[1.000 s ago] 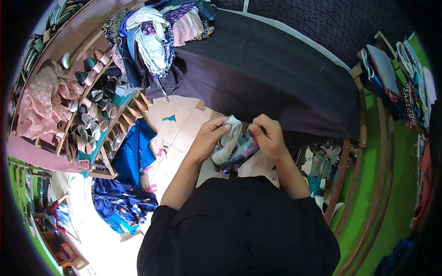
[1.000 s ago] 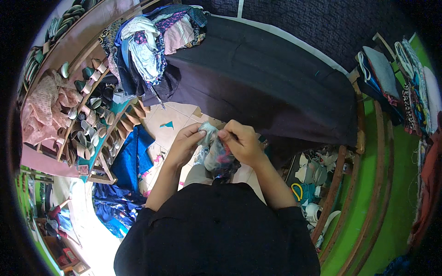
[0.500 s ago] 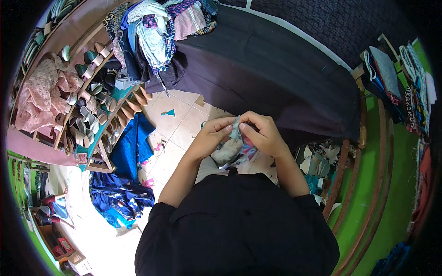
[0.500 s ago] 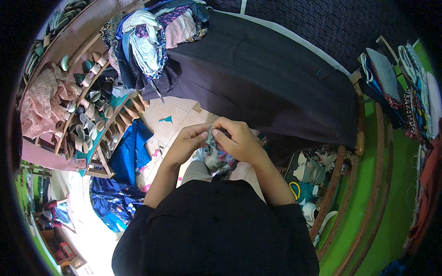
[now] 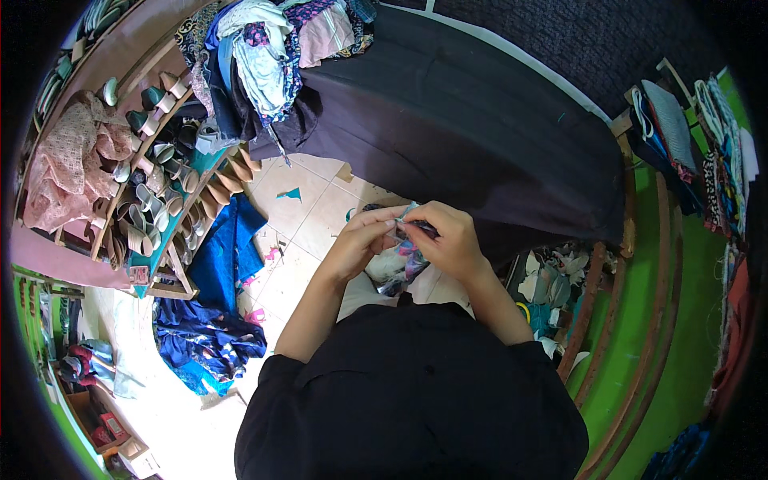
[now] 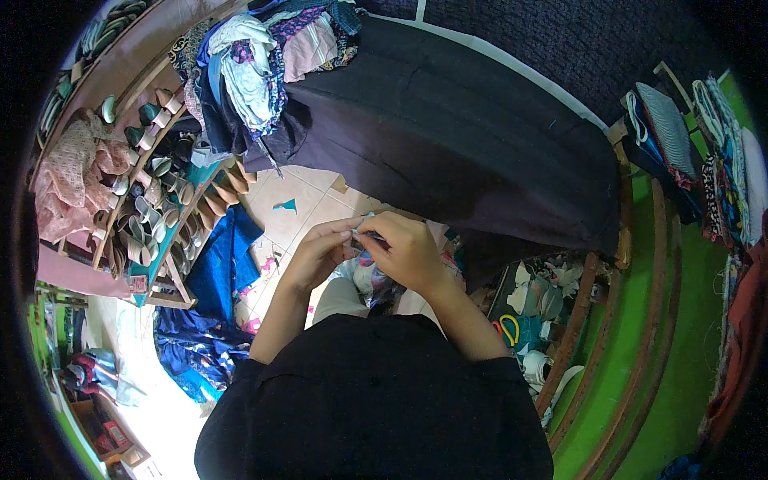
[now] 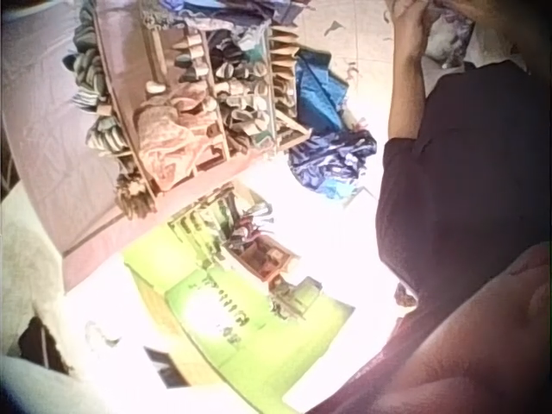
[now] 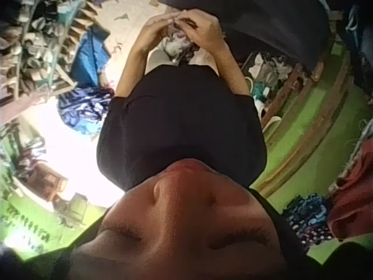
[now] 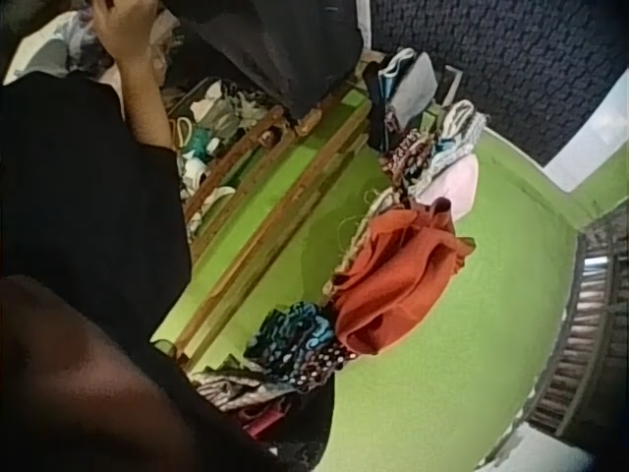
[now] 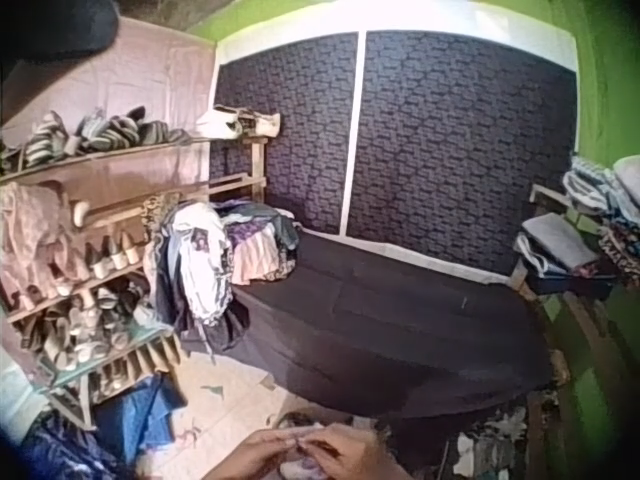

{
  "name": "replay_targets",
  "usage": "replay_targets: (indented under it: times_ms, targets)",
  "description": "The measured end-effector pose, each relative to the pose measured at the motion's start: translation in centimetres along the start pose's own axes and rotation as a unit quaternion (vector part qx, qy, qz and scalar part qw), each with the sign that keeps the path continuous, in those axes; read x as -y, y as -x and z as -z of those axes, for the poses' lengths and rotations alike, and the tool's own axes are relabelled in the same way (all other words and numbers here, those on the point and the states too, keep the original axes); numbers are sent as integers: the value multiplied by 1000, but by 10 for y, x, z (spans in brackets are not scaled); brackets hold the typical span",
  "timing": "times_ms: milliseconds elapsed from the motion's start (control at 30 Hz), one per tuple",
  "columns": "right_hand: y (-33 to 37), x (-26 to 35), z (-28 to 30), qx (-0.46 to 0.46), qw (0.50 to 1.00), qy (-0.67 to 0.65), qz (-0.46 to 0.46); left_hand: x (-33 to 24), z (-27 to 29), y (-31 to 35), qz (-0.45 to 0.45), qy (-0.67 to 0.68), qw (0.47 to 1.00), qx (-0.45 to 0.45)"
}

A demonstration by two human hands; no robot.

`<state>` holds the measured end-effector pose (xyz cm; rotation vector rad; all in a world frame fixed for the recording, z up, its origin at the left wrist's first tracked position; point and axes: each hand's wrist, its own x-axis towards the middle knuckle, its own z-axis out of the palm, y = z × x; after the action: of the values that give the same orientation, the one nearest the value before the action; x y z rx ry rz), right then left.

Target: Folding different pieces of fabric and organizing them on a shelf.

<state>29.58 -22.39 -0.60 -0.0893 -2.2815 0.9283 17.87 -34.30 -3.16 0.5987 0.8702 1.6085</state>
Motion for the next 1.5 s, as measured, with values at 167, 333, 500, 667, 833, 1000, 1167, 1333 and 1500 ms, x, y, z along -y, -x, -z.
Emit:
replay_targets:
  times_ms: [167, 333, 500, 667, 833, 1000, 1167, 1333, 1500]
  targets:
    - [10, -4, -7, 4, 999, -19, -32, 8, 2, 1, -49, -125, 991, 21]
    - [15, -13, -3, 116, 920, -307, -214, -10, 27, 8, 19, -271, 959, 74]
    - [1, -28, -11, 315, 859, -348, -206, -59, 9, 17, -64, -543, 820, 171]
    - [3, -62, -32, 457, 778, -372, -219, -122, 7, 17, -114, -646, 743, 136]
    - [57, -153, -68, 458, 794, -277, -288, -193, 27, 35, -236, -630, 728, -134]
    - [108, -185, -76, 596, 720, 48, -351, -300, 105, 82, -357, -601, 491, -520]
    - [147, -185, -50, 369, 783, 228, -445, -396, 223, 182, -411, -505, 522, -551]
    - [171, -216, 16, 189, 793, 198, -545, -410, 284, 238, -431, -342, 584, -596]
    - [220, -271, 100, -64, 872, 114, -472, -352, 330, 189, -332, -418, 513, -673]
